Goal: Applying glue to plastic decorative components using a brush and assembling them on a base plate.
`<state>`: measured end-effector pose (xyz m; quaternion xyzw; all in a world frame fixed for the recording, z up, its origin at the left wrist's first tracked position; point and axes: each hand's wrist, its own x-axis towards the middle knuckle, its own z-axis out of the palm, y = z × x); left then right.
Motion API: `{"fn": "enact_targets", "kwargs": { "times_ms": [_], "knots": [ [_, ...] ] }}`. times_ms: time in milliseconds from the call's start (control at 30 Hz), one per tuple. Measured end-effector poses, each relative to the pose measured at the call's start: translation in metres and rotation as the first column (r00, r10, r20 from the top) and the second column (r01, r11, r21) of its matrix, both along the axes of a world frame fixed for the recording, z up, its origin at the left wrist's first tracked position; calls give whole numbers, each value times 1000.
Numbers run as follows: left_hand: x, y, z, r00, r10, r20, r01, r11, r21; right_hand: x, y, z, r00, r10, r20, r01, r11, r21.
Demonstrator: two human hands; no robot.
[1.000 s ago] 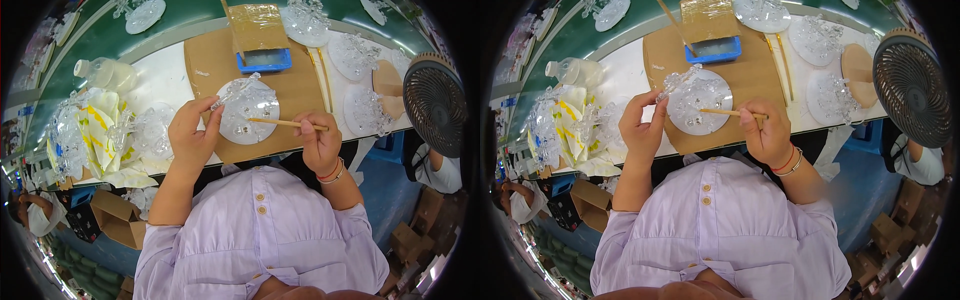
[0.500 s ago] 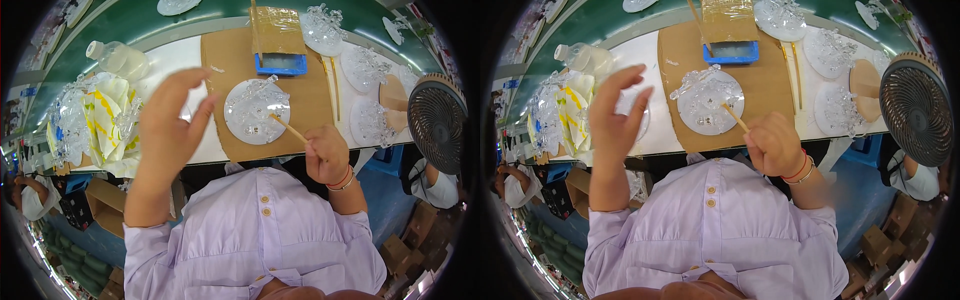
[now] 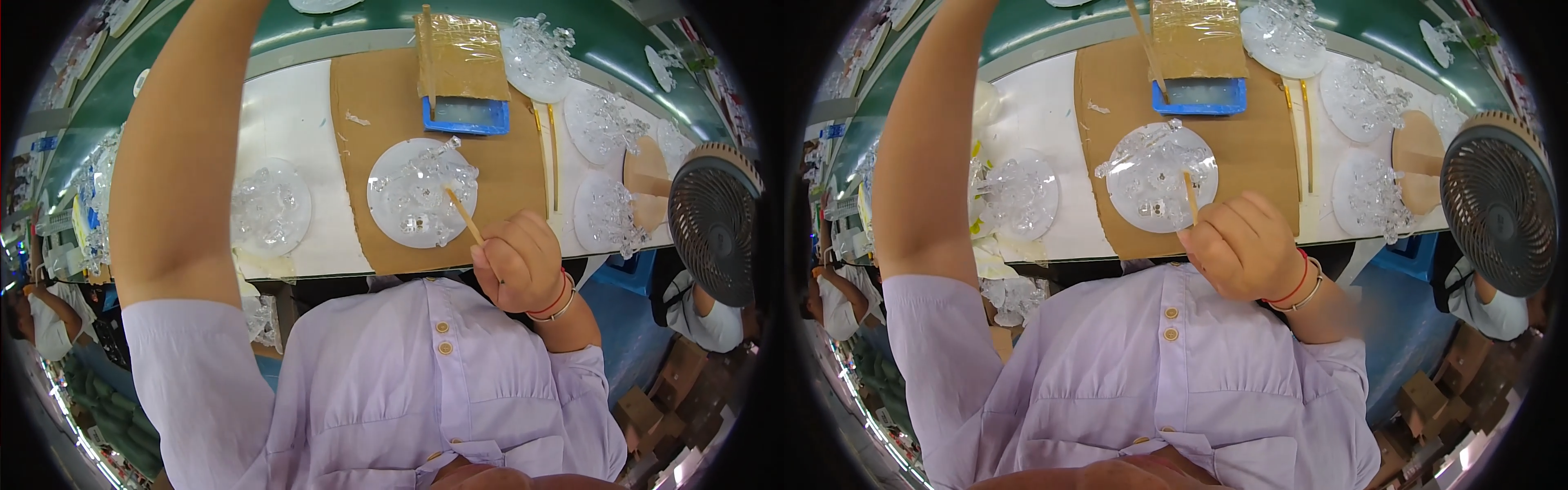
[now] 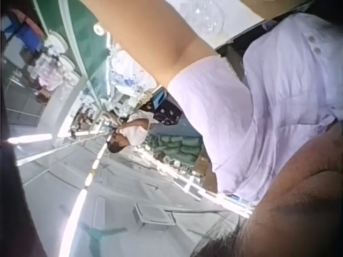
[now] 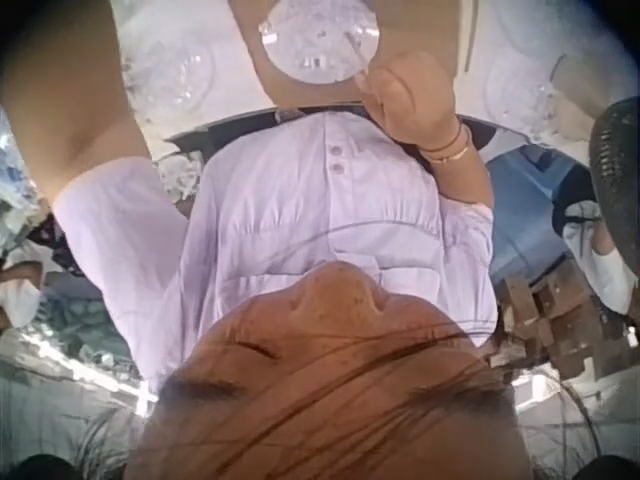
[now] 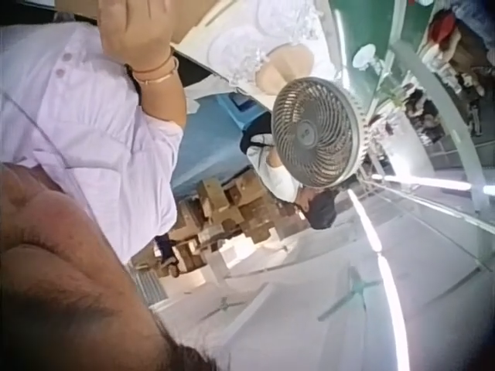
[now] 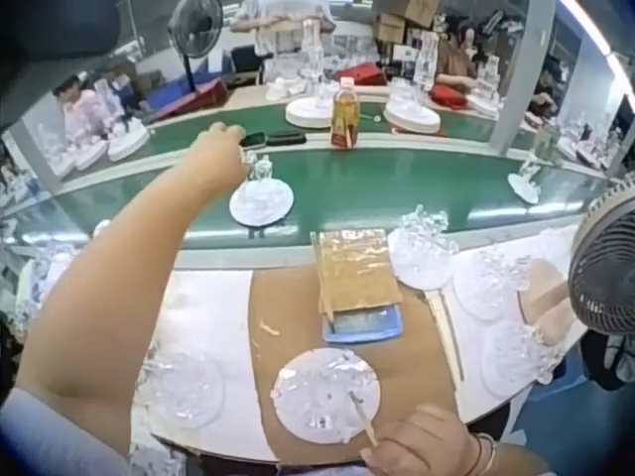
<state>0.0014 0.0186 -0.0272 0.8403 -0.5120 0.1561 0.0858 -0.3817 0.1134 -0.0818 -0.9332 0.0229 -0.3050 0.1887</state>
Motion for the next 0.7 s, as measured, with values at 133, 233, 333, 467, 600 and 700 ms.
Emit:
{"fn": "enact_targets", "kwargs": {
  "times_ms": [133, 233, 333, 467, 600, 700],
  "knots": [
    [5, -27, -24, 999, -2, -39, 0, 999, -45, 9, -9, 17, 996, -31, -87, 39, 995, 96],
    [17, -38, -22, 995, 0, -103, -7, 997, -70, 18, -15, 30, 987, -46, -152, 68, 988, 140],
    [36, -53, -14, 704, -322, -633, 377, 925, -52, 20, -17, 33, 977, -36, -212, 65, 989, 131],
    [36, -91, -56, 975, -206, -84, 213, 973, 84, 23, -18, 30, 973, 2, -231, 15, 997, 69],
    [21, -98, -32, 960, -272, -74, 282, 929, 242, 16, -24, 31, 962, -30, -273, 58, 994, 96],
    [17, -84, -6, 931, -356, 78, 339, 925, 171, 15, -18, 31, 966, -39, -254, 75, 988, 134]
  ]
}}
